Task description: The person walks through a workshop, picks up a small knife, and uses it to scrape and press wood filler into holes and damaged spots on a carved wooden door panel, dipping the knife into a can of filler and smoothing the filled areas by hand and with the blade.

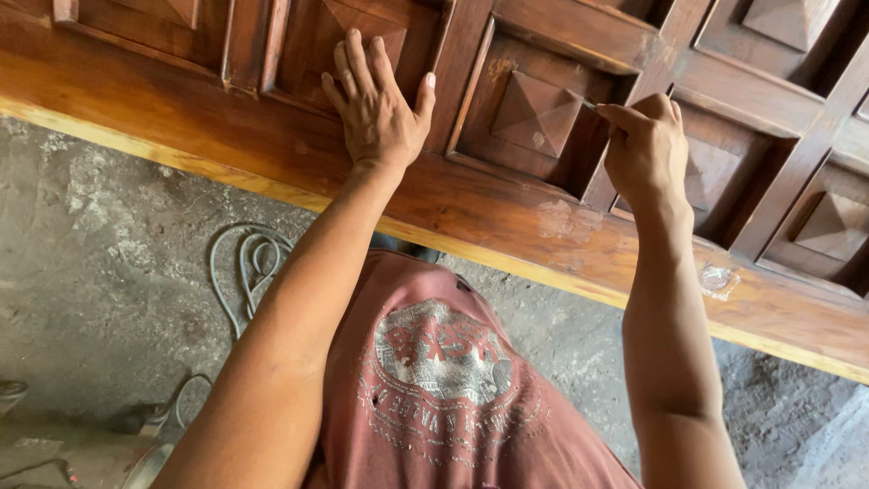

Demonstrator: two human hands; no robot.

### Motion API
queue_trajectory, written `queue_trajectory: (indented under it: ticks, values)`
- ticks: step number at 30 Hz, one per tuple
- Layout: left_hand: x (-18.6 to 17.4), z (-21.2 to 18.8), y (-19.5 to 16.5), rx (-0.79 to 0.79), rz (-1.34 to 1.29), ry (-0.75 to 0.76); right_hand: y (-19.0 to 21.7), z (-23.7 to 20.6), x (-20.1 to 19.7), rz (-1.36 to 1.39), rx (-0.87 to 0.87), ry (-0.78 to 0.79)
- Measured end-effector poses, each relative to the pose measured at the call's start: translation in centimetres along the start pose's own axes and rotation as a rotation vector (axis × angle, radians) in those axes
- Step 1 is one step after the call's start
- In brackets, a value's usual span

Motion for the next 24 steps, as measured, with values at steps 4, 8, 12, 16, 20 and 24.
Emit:
queue_trajectory:
  ticks: [4, 8, 12, 16, 20, 24]
  values:
    - [0.7, -0.5, 0.1, 0.004, -0.01, -0.013, 2.9, -5.4, -0.8, 0.109, 0.132, 0.044]
    - [1.7, -0.7, 0.3, -0.006, 0.004, -0.019, 6.5, -11.0, 0.6, 0.115, 0.078, 0.022]
    - [2.0, -0.5, 0.4, 0.011, 0.033, -0.054, 8.2, -12.8, 2.8, 0.098, 0.051, -0.022]
    - [2.0, -0.4, 0.2, -0.004, 0.057, 0.005, 8.4, -12.2, 4.4, 0.091, 0.089, -0.03]
    - [1.8, -0.5, -0.1, -0.003, 0.043, -0.018, 8.6, -13.3, 3.7, 0.164, 0.076, -0.005]
    - [1.8, -0.6, -0.1, -0.003, 0.074, 0.012, 9.2, -16.4, 2.5, 0.147, 0.126, -0.002]
Point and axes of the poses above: each hand's wrist, its own z-axis towards the middle knuckle, its own x-axis out of the palm, y = z × x, the point moved 2 cm from there along z, towards the middle knuckle, and after that the axes turned 13 degrees about z, right-handed, at the moved point
